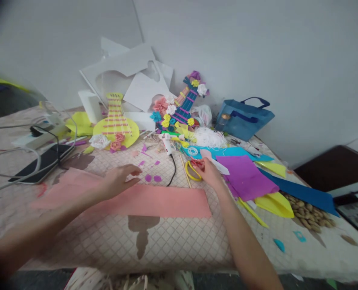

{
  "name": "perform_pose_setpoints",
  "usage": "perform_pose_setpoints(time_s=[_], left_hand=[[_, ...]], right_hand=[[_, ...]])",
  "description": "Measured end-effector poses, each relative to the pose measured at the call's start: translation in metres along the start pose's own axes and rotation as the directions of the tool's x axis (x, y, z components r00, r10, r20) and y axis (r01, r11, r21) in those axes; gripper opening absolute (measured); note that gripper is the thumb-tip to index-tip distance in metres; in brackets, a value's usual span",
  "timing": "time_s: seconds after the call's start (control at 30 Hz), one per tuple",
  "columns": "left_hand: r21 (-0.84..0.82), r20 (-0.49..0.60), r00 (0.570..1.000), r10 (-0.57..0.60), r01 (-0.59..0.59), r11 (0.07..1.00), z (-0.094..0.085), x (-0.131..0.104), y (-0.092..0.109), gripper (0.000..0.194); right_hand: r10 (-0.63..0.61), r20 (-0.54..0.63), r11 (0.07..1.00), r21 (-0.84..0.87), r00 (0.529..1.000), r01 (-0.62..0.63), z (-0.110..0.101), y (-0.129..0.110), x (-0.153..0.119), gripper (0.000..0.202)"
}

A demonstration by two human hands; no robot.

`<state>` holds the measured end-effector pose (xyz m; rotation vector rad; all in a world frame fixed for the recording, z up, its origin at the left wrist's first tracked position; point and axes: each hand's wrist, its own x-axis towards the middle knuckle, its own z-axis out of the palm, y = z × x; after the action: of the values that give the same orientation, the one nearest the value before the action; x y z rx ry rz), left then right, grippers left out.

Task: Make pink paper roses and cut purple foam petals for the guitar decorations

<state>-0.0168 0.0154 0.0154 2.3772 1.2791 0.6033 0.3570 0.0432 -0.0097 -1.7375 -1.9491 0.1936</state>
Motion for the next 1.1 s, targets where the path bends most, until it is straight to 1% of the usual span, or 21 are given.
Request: perform_pose_setpoints(time_s=[0.07,0.17,0.27,0.37,0.43,0.57,0.6,0.7,0.77,0.83,0.93,1.03,1.07,1.1], left_hand=[[-0.019,0.035,0.999,0.002,-0.001,1.0,0.01,0.02,0.005,0.019],[-0.019,0.045,0.999,-0.03,0.031,0.999,0.023,0.037,0.008,0.012],[-0.031,0.063,0.997,-0.049,0.051,0.998,0.027,0.041,0.007,0.004],[-0.069,0.093,0.994,-0.064,0.07,0.995,0.027,0.045,0.008,0.001],[-0.098,0.118,0.991,-0.062,0.074,0.992,0.028,0.05,0.01,0.003],[-0.102,0.157,0.986,-0.054,0.071,0.992,0.038,0.059,0.017,0.017],[-0.088,0.162,0.985,-0.056,0.071,0.994,0.041,0.06,0.019,0.017],[-0.043,0.16,0.986,-0.05,0.057,0.997,0.046,0.06,0.022,0.007],[-0.02,0.144,0.989,-0.045,0.049,0.999,0.043,0.062,0.02,0.004],[0.002,0.112,0.992,-0.06,0.06,0.998,0.035,0.07,0.012,0.007],[0.05,0.03,0.992,-0.124,0.123,0.991,0.017,0.092,-0.006,0.012],[0.102,-0.061,0.984,-0.166,0.172,0.98,0.0,0.117,-0.021,0.013],[0.12,-0.098,0.98,-0.172,0.183,0.976,-0.004,0.122,-0.024,0.017],[0.137,-0.133,0.977,-0.169,0.187,0.973,-0.009,0.125,-0.025,0.025]], right_hand=[[-0.004,-0.065,0.999,0.035,0.998,0.006,0.001,0.004,-0.003,0.029],[-0.019,-0.122,0.996,0.079,0.992,0.029,0.002,0.007,-0.006,0.025],[-0.034,-0.143,0.992,0.113,0.989,0.05,0.003,0.003,-0.007,0.022],[-0.052,-0.153,0.988,0.137,0.987,0.073,0.002,-0.006,-0.008,0.02],[-0.061,-0.159,0.986,0.146,0.985,0.085,0.002,-0.011,-0.008,0.02],[-0.072,-0.163,0.983,0.158,0.984,0.098,0.001,-0.015,-0.01,0.021],[-0.073,-0.162,0.982,0.159,0.984,0.099,0.001,-0.015,-0.011,0.022],[-0.075,-0.163,0.983,0.154,0.984,0.101,0.001,-0.014,-0.012,0.022],[-0.079,-0.169,0.983,0.151,0.982,0.105,0.0,-0.015,-0.012,0.022],[-0.082,-0.177,0.982,0.152,0.981,0.11,0.0,-0.016,-0.012,0.022],[-0.089,-0.178,0.981,0.155,0.98,0.117,0.0,-0.017,-0.012,0.021],[-0.091,-0.174,0.983,0.144,0.981,0.116,0.002,-0.016,-0.011,0.019],[-0.088,-0.177,0.984,0.136,0.98,0.113,0.003,-0.014,-0.011,0.019],[-0.084,-0.182,0.986,0.128,0.98,0.108,0.004,-0.012,-0.011,0.019]])
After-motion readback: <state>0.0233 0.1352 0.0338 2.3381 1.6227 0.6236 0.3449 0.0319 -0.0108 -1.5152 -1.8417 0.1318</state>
